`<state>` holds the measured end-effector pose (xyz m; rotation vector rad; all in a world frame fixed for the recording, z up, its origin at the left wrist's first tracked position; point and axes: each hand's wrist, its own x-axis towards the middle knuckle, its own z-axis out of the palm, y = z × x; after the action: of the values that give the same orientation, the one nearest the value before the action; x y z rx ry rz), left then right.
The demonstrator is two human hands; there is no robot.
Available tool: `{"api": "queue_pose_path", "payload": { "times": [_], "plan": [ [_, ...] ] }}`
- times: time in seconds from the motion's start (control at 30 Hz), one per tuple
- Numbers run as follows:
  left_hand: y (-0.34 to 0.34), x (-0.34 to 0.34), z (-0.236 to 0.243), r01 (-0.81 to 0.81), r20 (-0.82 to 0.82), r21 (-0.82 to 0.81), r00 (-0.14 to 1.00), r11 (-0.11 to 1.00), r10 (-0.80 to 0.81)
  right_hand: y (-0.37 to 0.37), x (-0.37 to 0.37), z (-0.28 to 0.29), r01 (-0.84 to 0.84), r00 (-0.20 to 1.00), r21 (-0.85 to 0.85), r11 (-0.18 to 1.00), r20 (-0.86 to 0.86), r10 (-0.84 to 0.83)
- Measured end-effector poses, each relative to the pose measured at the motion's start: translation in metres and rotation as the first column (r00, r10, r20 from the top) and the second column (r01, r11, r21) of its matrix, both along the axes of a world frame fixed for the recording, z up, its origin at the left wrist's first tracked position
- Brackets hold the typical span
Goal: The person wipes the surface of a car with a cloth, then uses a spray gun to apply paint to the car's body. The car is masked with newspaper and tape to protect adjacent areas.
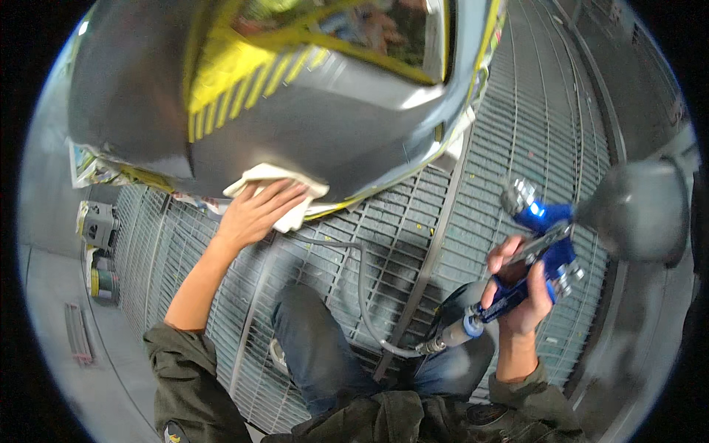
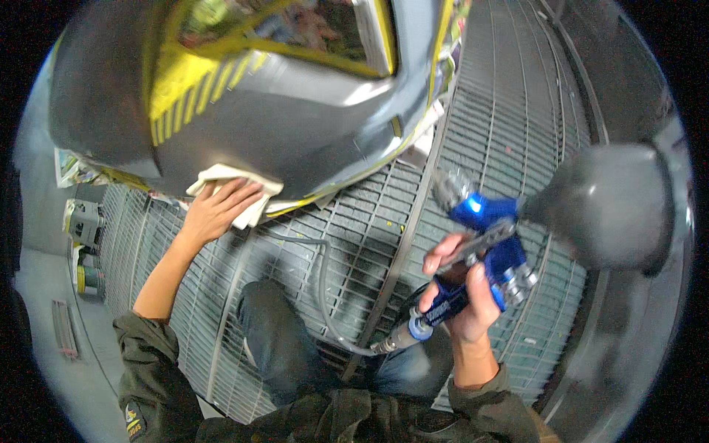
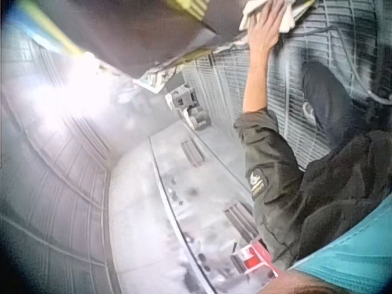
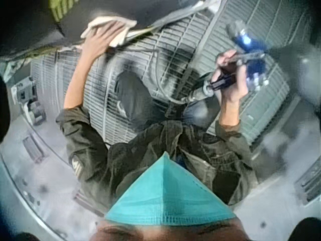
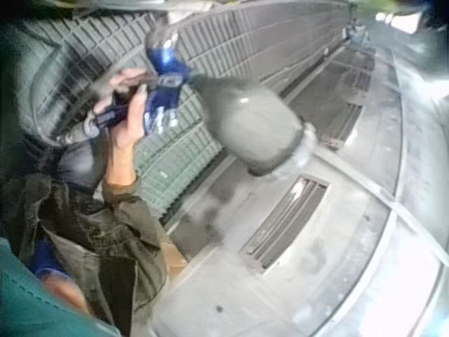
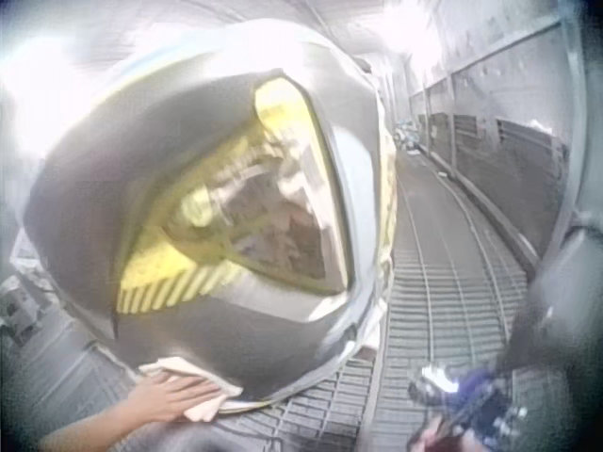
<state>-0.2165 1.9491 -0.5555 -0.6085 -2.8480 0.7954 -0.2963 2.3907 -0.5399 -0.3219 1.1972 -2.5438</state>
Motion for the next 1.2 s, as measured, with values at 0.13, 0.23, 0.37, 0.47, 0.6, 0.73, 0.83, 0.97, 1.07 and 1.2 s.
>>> {"api": "queue_pose_path", "payload": {
  "times": [0.13,0.23,0.37,0.47,0.6,0.73,0.83,0.97,1.07,1.2],
  "plan": [
    [0.066,-0.071,-0.021,0.184,-0.157,0.094,0.973,0.978,-0.168,-0.012,-0.002,-0.013,0.144,0.984,-0.169,0.975,-0.082,-0.159],
    [0.067,-0.077,-0.045,0.181,-0.146,0.022,0.974,0.983,-0.176,0.012,-0.008,-0.029,0.152,0.958,-0.341,0.928,-0.179,-0.223],
    [0.026,-0.038,-0.060,0.160,-0.094,0.031,0.983,0.987,-0.157,0.032,0.009,-0.034,0.468,0.825,-0.325,0.822,-0.174,-0.538],
    [0.009,-0.022,-0.063,0.230,-0.075,0.007,0.971,0.973,-0.228,0.032,0.025,-0.033,0.548,0.788,-0.287,0.786,-0.140,-0.600],
    [0.038,-0.049,-0.064,0.511,-0.096,0.082,0.858,0.855,-0.504,0.020,0.043,-0.037,0.531,0.788,-0.302,0.792,-0.168,-0.593],
    [0.062,-0.064,-0.088,0.531,-0.081,0.226,0.846,0.817,-0.527,0.001,0.063,-0.038,0.444,0.859,-0.272,0.854,-0.143,-0.492],
    [0.069,-0.059,-0.111,0.493,-0.044,0.233,0.866,0.838,-0.498,-0.019,0.079,-0.038,0.397,0.906,-0.167,0.902,-0.083,-0.414],
    [0.103,-0.017,-0.128,0.153,0.272,0.489,0.909,0.859,-0.317,-0.040,0.100,-0.046,0.234,0.972,-0.078,0.969,-0.002,-0.235],
    [0.124,0.018,-0.118,-0.206,0.539,0.532,0.831,0.821,-0.141,-0.049,0.112,-0.056,0.082,0.994,0.013,0.997,0.066,-0.083],
    [0.123,0.059,-0.097,-0.353,0.527,0.758,0.827,0.548,-0.196,-0.078,0.116,-0.053,0.049,0.986,0.271,0.961,0.142,-0.091]
  ]
}}
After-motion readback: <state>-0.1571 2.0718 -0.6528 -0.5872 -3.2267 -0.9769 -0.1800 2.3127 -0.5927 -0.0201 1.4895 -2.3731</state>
